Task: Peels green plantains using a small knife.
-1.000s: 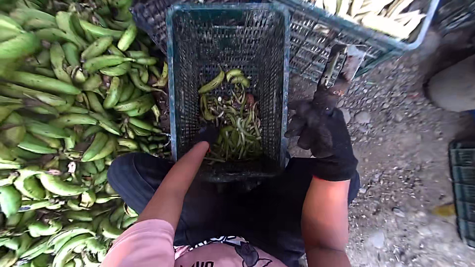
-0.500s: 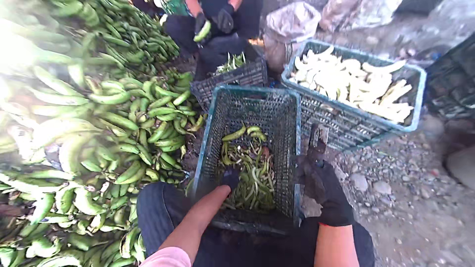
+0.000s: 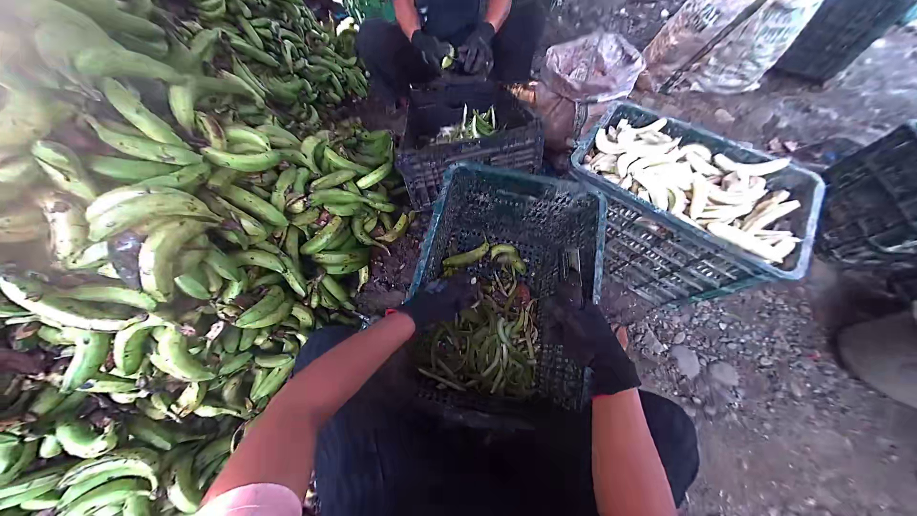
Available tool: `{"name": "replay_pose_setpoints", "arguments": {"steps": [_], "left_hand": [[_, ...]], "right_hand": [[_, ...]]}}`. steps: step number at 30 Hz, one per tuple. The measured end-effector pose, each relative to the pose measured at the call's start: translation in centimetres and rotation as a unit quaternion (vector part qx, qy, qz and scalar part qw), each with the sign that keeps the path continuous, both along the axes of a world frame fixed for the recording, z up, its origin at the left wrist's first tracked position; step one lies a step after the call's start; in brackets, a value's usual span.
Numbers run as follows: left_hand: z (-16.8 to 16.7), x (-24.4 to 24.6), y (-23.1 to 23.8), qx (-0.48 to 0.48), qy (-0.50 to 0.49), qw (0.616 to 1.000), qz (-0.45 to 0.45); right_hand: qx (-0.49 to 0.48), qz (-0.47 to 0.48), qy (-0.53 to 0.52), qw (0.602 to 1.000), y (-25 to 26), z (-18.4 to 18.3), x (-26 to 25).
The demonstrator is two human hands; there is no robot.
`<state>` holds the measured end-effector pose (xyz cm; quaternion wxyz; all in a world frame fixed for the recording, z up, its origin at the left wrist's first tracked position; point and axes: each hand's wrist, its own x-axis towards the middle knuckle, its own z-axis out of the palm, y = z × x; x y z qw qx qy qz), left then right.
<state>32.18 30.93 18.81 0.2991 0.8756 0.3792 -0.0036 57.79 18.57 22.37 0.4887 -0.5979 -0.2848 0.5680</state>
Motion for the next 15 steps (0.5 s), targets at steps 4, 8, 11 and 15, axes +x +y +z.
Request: {"name": "replay_pose_setpoints", "arguments": {"steps": [4, 8, 11, 15], "left_hand": [[-2.5, -0.3, -0.6, 0.036, 0.087, 0.995, 0.016], [-4.7, 3.0, -0.5, 0.016, 0.15, 0.988, 0.021], [-7.6, 5.3, -1.3, 0.012, 0.192, 0.979, 0.067], [-11.8, 6.7, -2.1, -0.027, 0.16, 0.968, 0.19]], "right_hand": [[-0.001, 0.022, 0.014, 1.0, -0.4, -1.2, -0.5], [-0.029, 0.034, -0.014, 0.999, -0.8, -0.5, -0.4], [-0.049, 0.01, -0.028, 0.998, -0.8, 0.1, 0.0], [-0.026, 0.005, -0.018, 0.999, -0.2, 0.5, 0.7]]}}
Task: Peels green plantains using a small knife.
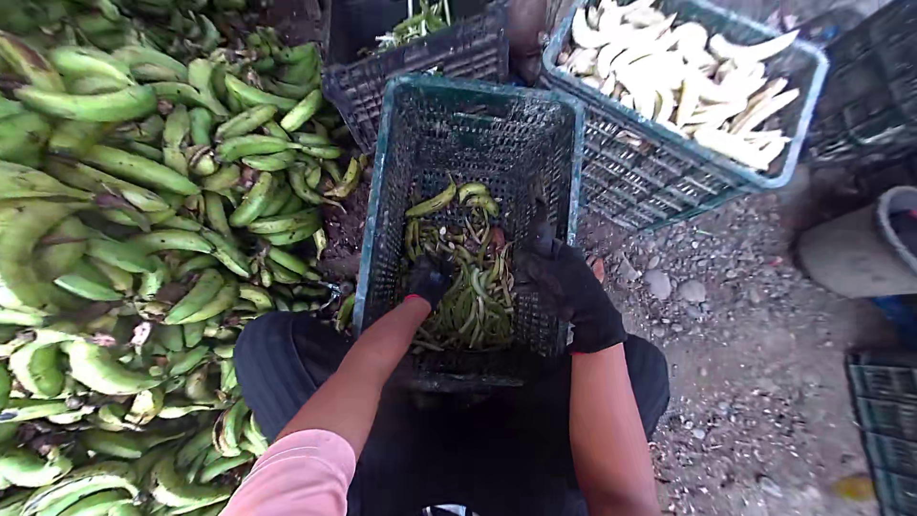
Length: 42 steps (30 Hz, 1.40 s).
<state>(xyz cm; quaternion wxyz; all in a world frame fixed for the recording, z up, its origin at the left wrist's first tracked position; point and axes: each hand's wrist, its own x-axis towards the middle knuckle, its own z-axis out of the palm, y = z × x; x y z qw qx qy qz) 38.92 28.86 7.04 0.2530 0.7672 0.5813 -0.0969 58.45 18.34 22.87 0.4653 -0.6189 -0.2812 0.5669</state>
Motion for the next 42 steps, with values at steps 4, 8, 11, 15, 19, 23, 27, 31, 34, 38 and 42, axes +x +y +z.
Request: {"name": "replay_pose_setpoints", "arguments": {"steps": [4, 8, 11, 15, 19, 23, 27, 31, 34, 38, 42], "left_hand": [[-2.4, -0.3, 1.3, -0.002, -0.016, 0.999, -0.03], [-2.2, -1.6, 1.6, -0.021, 0.062, 0.995, -0.076], [1.1, -2.2, 2.0, 0.036, 0.071, 0.984, -0.157], [9.4, -3.6, 2.2, 0.031, -0.19, 0.981, 0.001], [13.1, -6.7, 1.0, 0.083, -0.445, 0.879, 0.149], [13.0, -7.5, 0.2, 0.129, -0.519, 0.812, 0.234], [14.3, -6.0, -0.6, 0.158, -0.432, 0.861, 0.216], [13.7, -5.6, -1.3, 0.162, -0.429, 0.877, 0.146], [12.8, -5.3, -1.8, 0.166, -0.45, 0.872, 0.102], [12.8, -4.9, -3.0, 0.167, -0.507, 0.836, 0.127], [14.6, -6.0, -1.2, 0.125, -0.586, 0.788, 0.142]], "right_hand": [[0.011, -0.018, 0.038, 0.999, 0.2, 0.2, 0.2], [0.023, -0.032, 0.039, 0.998, 0.7, 0.2, 0.2], [0.07, -0.071, 0.065, 0.993, 1.2, -0.7, -0.8], [0.087, 0.006, 0.049, 0.995, 1.4, -1.7, -2.6], [0.072, 0.101, 0.062, 0.99, 0.2, -2.4, -6.7], [0.016, 0.142, 0.035, 0.989, -0.7, -2.9, -11.7], [0.005, 0.139, -0.016, 0.99, -0.7, -3.5, -13.2], [0.294, 0.027, -0.022, 0.955, -1.5, -1.5, -13.2], [0.384, 0.001, -0.067, 0.921, -1.7, -1.0, -12.2], [-0.087, 0.197, -0.124, 0.969, -2.3, -8.9, -11.3], [-0.126, 0.205, -0.085, 0.967, -1.4, -7.5, -11.2]]}}
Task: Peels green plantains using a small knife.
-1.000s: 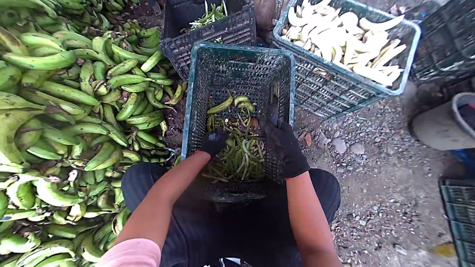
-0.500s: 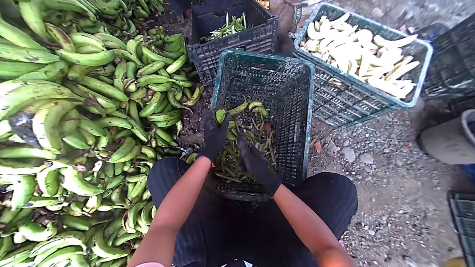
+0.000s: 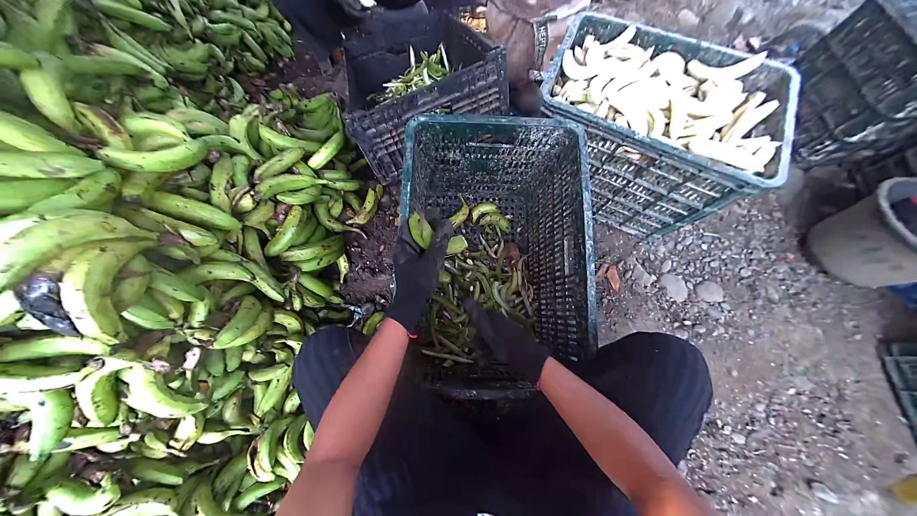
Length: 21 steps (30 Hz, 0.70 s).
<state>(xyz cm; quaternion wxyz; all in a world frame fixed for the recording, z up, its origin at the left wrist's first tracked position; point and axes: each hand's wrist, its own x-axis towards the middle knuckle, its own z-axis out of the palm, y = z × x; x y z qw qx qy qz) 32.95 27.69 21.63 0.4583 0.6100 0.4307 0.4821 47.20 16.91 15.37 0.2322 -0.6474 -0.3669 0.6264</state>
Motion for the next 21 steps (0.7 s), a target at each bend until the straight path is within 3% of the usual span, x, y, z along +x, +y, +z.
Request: {"name": "replay_pose_setpoints", "arguments": {"steps": [3, 7, 11, 14, 18, 21], "left_hand": [[0.5, -0.2, 1.1, -0.015, -0.059, 0.998, -0.03], [-0.1, -0.3, 1.8, -0.059, -0.111, 0.989, -0.078], [-0.2, 0.5, 1.6, -0.13, -0.195, 0.967, -0.104], [-0.4, 0.6, 1.0, -0.17, -0.223, 0.954, -0.109], [-0.8, 0.4, 1.0, -0.185, -0.22, 0.948, -0.135], [-0.7, 0.8, 1.0, -0.158, -0.164, 0.968, -0.106]], "right_hand": [[0.164, -0.025, -0.059, 0.984, 1.2, 2.3, 2.5], [0.335, 0.057, -0.201, 0.919, 2.4, 3.9, 5.6], [0.38, 0.117, -0.312, 0.863, 2.1, 4.0, 5.2], [0.4, 0.114, -0.335, 0.846, 1.8, 3.4, 4.2], [0.406, 0.123, -0.361, 0.831, 2.1, 3.5, 3.9], [0.368, 0.113, -0.362, 0.849, 2.2, 3.4, 3.8]]}}
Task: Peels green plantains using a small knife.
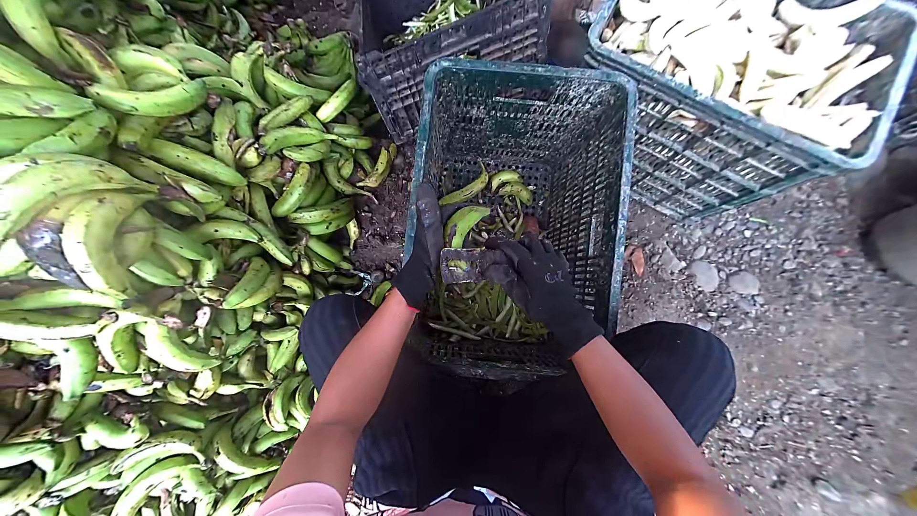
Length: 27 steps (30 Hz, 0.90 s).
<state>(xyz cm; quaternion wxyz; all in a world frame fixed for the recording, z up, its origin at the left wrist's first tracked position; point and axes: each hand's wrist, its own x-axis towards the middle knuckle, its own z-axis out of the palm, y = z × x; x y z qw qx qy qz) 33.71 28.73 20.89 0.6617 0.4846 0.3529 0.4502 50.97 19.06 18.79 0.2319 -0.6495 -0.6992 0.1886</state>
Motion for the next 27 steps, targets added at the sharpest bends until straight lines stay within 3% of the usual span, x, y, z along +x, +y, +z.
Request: {"name": "replay_pose_setpoints", "arguments": {"steps": [4, 9, 14, 21, 25, 27], "left_hand": [[-1.4, 0.1, 0.1, 0.055, 0.128, 0.989, 0.054], [-1.4, 0.6, -0.3, 0.077, 0.13, 0.983, 0.105], [-0.9, 1.8, -2.5, 0.053, 0.239, 0.966, 0.085], [-2.0, 2.3, -3.0, 0.061, 0.131, 0.989, 0.031], [-0.8, 2.0, -4.3, 0.076, 0.184, 0.98, 0.023], [-0.3, 1.3, -3.9, 0.049, 0.137, 0.989, 0.007]], "right_hand": [[-0.074, -0.045, 0.04, 0.995, 0.0, 0.3, -0.6], [-0.106, -0.098, 0.074, 0.987, 1.1, 0.0, -1.5], [-0.126, -0.147, 0.095, 0.976, 2.2, -0.5, -0.6], [-0.112, -0.164, 0.068, 0.978, 1.5, 0.2, -0.1], [-0.102, -0.19, 0.21, 0.954, 1.7, -1.7, 2.2], [-0.104, -0.185, 0.327, 0.921, 1.8, -2.4, 3.5]]}}
